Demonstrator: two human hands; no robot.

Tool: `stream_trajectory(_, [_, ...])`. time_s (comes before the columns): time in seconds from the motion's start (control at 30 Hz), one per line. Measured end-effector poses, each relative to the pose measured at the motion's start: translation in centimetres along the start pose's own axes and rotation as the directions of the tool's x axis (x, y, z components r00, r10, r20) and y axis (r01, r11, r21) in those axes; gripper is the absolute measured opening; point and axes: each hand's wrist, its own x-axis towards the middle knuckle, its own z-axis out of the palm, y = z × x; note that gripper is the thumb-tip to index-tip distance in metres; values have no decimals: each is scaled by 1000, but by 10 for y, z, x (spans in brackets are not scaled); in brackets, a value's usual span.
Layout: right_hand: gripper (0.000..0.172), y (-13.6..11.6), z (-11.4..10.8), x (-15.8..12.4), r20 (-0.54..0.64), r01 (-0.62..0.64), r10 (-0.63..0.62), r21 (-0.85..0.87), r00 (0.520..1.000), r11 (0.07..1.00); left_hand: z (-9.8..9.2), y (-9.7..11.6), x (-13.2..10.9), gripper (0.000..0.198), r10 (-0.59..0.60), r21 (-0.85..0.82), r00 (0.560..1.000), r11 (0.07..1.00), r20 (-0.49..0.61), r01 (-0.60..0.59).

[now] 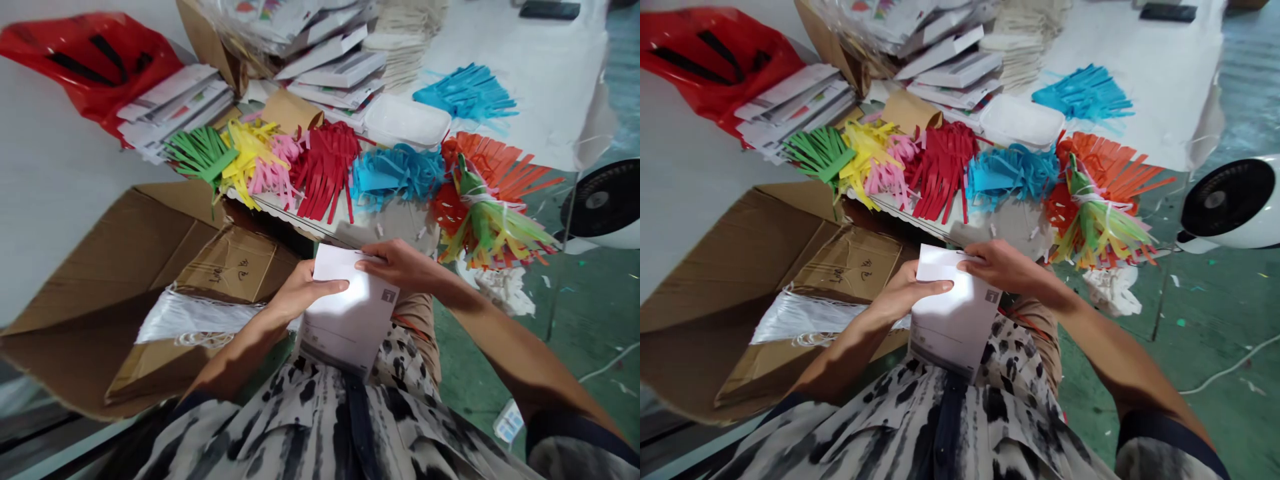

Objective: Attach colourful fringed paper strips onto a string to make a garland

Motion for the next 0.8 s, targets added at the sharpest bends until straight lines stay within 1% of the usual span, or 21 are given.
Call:
stream_trajectory(0.1, [29, -2, 1, 0, -8, 34, -34, -11, 999, 999, -7, -3, -4, 59, -26, -6, 1000, 1000, -12, 26])
stream_trajectory(0.23, [27, -5, 5, 1, -4, 56, -56, -13, 998, 998, -13, -9, -7, 60, -34, -7, 999, 999, -3, 34])
stream_trajectory(0.4, [33, -9, 12, -3, -63, 15, -18, -46, 998, 999, -11, -10, -9, 56, -17, -15, 1000, 1000, 0, 17])
stream_trajectory(0.57, [28, -10, 18, -7, -89, -17, 12, -46, 996, 999, -8, -9, -7, 51, 1, -19, 1000, 1000, -13, -1])
stream_trajectory(0.63, [23, -12, 20, -8, -99, -37, 27, -107, 995, 994, -7, -9, -6, 53, -1, -23, 1000, 1000, -9, 0])
stream_trajectory(0.7, [20, -14, 21, -9, -90, -55, 36, -212, 995, 976, -7, -9, -4, 58, -3, -37, 1000, 999, -7, 3])
stream_trajectory(0.73, [19, -14, 22, -9, -79, -55, 35, -266, 996, 963, -7, -9, -3, 60, 2, -50, 1000, 999, -18, -3])
stream_trajectory(0.8, [17, -15, 23, -9, -46, -37, 23, -348, 999, 937, -8, -8, 0, 62, 32, -77, 997, 996, -77, -38])
